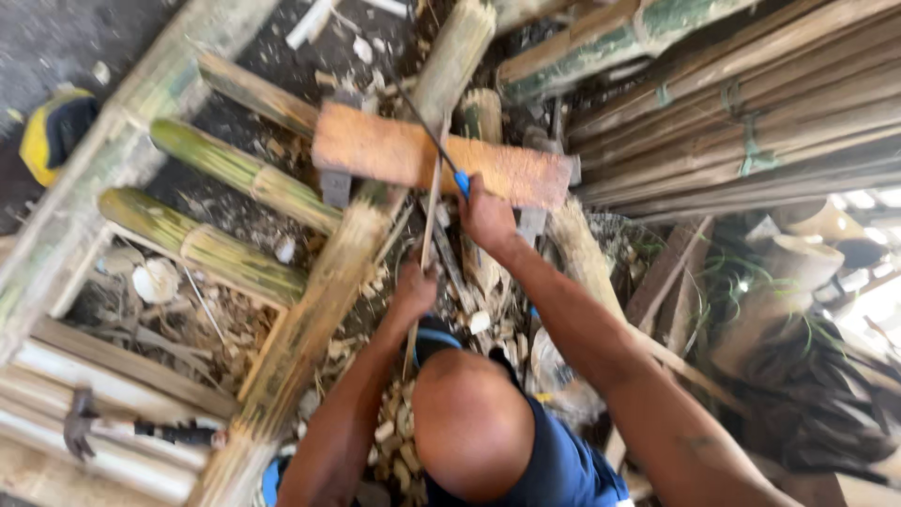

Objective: The person assembles a bamboo frame by splitting bamboo strips, placing them into a frame, and securing them with nails using a hammer. The person repeatedly splits bamboo, positions the strips, and hammers nails to fasten them.

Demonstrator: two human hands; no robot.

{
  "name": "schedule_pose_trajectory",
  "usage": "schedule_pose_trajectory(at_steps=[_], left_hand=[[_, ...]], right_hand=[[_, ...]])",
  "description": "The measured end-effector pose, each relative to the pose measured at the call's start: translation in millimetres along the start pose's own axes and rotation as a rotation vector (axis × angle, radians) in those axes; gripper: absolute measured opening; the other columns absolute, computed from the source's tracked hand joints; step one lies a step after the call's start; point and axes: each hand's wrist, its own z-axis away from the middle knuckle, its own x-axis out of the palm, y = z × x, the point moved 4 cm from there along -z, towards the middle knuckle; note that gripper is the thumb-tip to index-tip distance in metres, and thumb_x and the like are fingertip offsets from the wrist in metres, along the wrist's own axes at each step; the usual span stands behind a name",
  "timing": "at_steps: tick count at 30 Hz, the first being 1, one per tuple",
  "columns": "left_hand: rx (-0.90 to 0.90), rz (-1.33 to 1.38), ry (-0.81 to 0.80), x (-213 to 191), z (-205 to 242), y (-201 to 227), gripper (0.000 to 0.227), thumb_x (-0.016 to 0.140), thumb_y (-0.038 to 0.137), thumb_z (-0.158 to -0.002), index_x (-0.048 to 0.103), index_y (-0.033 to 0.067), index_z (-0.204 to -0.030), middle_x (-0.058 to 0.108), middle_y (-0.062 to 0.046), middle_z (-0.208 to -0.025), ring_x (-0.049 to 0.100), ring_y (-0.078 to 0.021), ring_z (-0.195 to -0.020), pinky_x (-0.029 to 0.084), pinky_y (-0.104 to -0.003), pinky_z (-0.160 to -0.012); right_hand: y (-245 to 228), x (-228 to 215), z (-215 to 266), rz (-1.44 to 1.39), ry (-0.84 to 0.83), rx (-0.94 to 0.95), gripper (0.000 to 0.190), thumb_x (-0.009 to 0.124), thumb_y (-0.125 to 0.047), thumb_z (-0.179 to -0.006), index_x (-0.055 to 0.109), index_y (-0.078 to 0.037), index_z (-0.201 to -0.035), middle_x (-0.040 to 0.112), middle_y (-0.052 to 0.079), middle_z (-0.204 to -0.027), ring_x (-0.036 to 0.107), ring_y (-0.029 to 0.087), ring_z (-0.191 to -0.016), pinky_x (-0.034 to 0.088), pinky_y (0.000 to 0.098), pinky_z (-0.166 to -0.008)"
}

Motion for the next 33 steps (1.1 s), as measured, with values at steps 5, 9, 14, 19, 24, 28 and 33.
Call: schedule_pose_trajectory(at_steps=[5, 9, 14, 19, 24, 28, 33], left_hand=[[-0.244, 0.102, -0.137, -9, 5, -7, 0.037, 0.054, 0.013, -0.098, 0.056, 0.0036, -0.133, 0.069, -0.022, -0.102, 0.070, -0.0387, -0.083, 0.058, -0.052, -0.071], [0.180, -0.092, 0.223, -22, -3, -3, 0.033, 0.062, 0.013, -0.101, 0.057, 0.0038, -0.133, 0.072, -0.019, -0.104, 0.070, -0.0355, -0.090, 0.057, -0.046, -0.078], [-0.392, 0.161, -0.300, -11, -3, -24, 0.047, 0.055, 0.008, -0.096, 0.052, 0.0086, -0.143, 0.067, -0.020, -0.103, 0.062, -0.0307, -0.073, 0.053, -0.051, -0.067], [-0.009, 0.100, -0.020, -18, -4, -26, 0.039, 0.058, 0.010, -0.093, 0.061, 0.0033, -0.132, 0.074, -0.024, -0.107, 0.072, -0.0351, -0.085, 0.058, -0.048, -0.078], [-0.319, -0.176, -0.276, -1, -5, -72, 0.056, 0.059, 0.021, -0.097, 0.042, 0.0062, -0.149, 0.071, -0.030, -0.110, 0.072, -0.0386, -0.084, 0.058, -0.049, -0.076], [-0.064, -0.405, 0.016, -33, 4, -66, 0.061, 0.069, 0.037, -0.091, 0.051, 0.0157, -0.145, 0.071, -0.020, -0.107, 0.067, -0.0338, -0.081, 0.054, -0.044, -0.067], [0.271, -0.894, 0.095, -96, 6, -37, 0.069, 0.071, 0.044, -0.090, 0.049, 0.0199, -0.151, 0.061, -0.010, -0.108, 0.058, -0.0228, -0.090, 0.048, -0.040, -0.079]], right_hand=[[-18, -21, -12, 0.067, 0.121, -0.129, 0.034, 0.061, -0.027, -0.103, 0.043, -0.003, -0.120, 0.069, 0.024, -0.075, 0.067, 0.048, -0.062, 0.052, 0.0607, -0.060], [-5, -22, -13, -0.074, 0.256, -0.093, 0.038, 0.057, -0.031, -0.104, 0.044, -0.004, -0.127, 0.069, 0.025, -0.080, 0.068, 0.047, -0.067, 0.054, 0.0585, -0.059], [-8, -1, 0, 0.155, -0.042, 0.051, 0.035, 0.064, -0.031, -0.101, 0.046, -0.005, -0.115, 0.069, 0.027, -0.075, 0.068, 0.049, -0.070, 0.053, 0.0610, -0.066], [3, -13, -10, -0.020, 0.185, -0.086, 0.034, 0.059, -0.028, -0.103, 0.044, -0.003, -0.121, 0.069, 0.029, -0.085, 0.066, 0.053, -0.070, 0.052, 0.0615, -0.060], [38, 37, 14, 0.038, -0.057, 0.106, 0.037, 0.060, -0.031, -0.102, 0.046, -0.002, -0.119, 0.069, 0.031, -0.080, 0.066, 0.054, -0.073, 0.053, 0.0622, -0.067], [90, 63, 52, -0.487, -0.167, 0.264, 0.045, 0.061, -0.039, -0.097, 0.054, 0.000, -0.116, 0.064, 0.035, -0.083, 0.063, 0.057, -0.074, 0.053, 0.0636, -0.064], [123, 97, 104, -0.312, -0.189, 0.353, 0.056, 0.056, -0.055, -0.098, 0.061, -0.001, -0.113, 0.071, 0.031, -0.099, 0.069, 0.048, -0.097, 0.053, 0.0552, -0.084]])
